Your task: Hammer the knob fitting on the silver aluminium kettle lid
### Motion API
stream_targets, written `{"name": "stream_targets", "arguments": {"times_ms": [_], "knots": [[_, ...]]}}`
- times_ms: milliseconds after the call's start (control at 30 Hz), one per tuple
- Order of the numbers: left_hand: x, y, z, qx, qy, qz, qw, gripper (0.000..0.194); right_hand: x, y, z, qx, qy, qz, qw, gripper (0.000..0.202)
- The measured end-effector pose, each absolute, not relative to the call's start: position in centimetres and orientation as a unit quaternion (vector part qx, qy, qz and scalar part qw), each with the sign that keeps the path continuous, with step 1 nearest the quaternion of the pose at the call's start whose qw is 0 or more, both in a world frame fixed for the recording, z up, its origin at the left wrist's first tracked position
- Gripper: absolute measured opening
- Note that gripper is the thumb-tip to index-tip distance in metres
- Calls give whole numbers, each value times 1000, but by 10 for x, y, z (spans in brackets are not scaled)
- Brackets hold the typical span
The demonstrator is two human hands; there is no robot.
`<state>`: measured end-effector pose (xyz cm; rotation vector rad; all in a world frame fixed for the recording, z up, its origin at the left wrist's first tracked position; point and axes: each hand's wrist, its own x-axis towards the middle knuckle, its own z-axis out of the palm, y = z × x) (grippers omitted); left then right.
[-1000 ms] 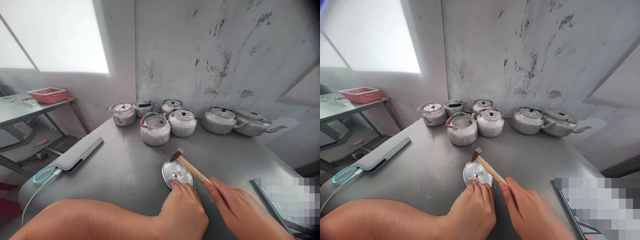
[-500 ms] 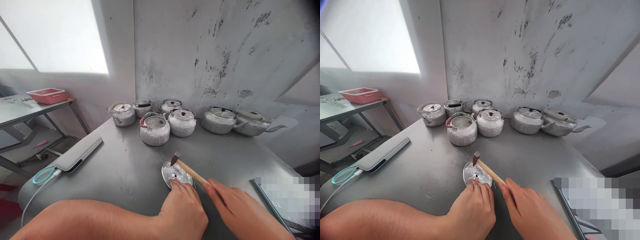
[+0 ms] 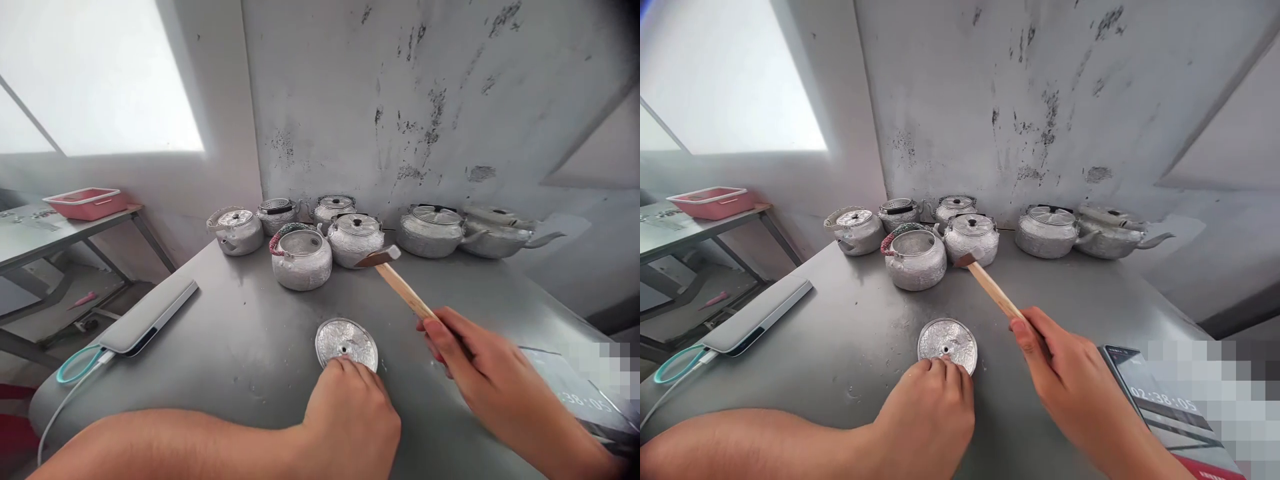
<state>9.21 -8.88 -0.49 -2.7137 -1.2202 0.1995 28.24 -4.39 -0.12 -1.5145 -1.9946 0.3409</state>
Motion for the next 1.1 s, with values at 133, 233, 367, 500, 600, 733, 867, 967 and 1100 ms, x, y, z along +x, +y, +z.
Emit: {"name": "stream_targets", "arguments": {"times_ms": [133, 233, 367, 500, 600, 733, 867, 967, 1100], "knots": [[79, -81, 25, -888, -452, 60, 55, 19, 284, -46, -4, -576, -766, 162, 234, 35], [70, -72, 32, -835, -546, 20, 72, 42, 284, -48, -4, -575, -766, 178, 227, 34], [66, -63, 16, -818, -574, -22, 22, 75, 286, -48, -5, -572, -761, 187, 241, 35], [60, -53, 0, -820, -568, -63, -8, 65, 286, -50, -1, -578, -750, 211, 242, 37], [49, -40, 5, -819, -563, -95, -61, 72, 285, -52, 4, -583, -737, 242, 241, 39], [33, -23, 21, -810, -520, -128, -240, 87, 286, -53, 6, -590, -716, 272, 255, 42], [24, -9, 27, -768, -464, -199, -395, 97, 289, -54, 6, -580, -702, 309, 276, 42], [22, -2, 25, -683, -440, -252, -526, 100, 288, -55, 5, -570, -694, 329, 291, 41], [24, 2, 19, -561, -428, -289, -648, 74, 286, -55, 2, -565, -685, 349, 300, 39]]}}
